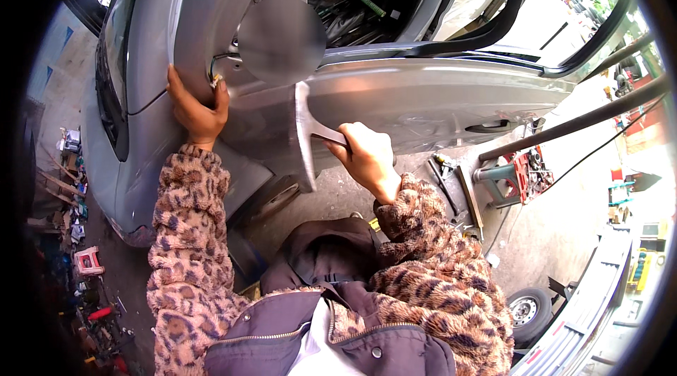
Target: The person uses a hammer and a metal rod to repeatedly strike and pry the edge of a car door's inner metal frame. They adjust their grip and position multiple times while working on the same area of the door.
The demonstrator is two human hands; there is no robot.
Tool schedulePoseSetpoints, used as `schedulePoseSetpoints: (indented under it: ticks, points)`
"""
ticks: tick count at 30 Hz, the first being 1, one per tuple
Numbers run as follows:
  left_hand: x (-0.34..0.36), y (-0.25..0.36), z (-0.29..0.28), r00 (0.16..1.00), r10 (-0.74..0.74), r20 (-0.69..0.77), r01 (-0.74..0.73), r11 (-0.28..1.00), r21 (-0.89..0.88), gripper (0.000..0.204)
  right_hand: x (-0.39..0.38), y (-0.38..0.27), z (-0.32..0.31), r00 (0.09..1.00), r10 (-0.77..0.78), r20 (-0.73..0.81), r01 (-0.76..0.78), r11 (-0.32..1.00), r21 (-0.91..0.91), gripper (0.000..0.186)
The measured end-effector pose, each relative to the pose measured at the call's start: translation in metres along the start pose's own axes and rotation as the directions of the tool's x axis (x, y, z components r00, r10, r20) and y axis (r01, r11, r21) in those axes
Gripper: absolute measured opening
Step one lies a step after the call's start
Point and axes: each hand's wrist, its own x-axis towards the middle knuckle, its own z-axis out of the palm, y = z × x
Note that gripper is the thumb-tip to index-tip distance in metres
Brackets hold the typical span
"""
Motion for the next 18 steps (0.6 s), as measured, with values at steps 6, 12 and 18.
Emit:
schedulePoseSetpoints:
  ticks: [6,12,18]
  points:
    - [0.004,0.000,0.000,0.997,0.068,-0.028,-0.068,0.997,0.027,0.095,0.014,0.003,0.005,0.996,-0.092,0.014,0.093,0.993,-0.075,0.031]
    - [0.003,0.001,-0.001,0.998,0.056,-0.023,-0.056,0.998,0.010,0.095,0.023,0.007,0.010,1.000,0.005,0.006,-0.004,0.985,-0.173,0.028]
    - [-0.005,-0.002,-0.002,0.999,-0.048,0.018,0.049,0.998,-0.045,0.094,0.023,-0.008,0.004,0.997,0.052,-0.048,-0.054,0.998,-0.043,0.023]
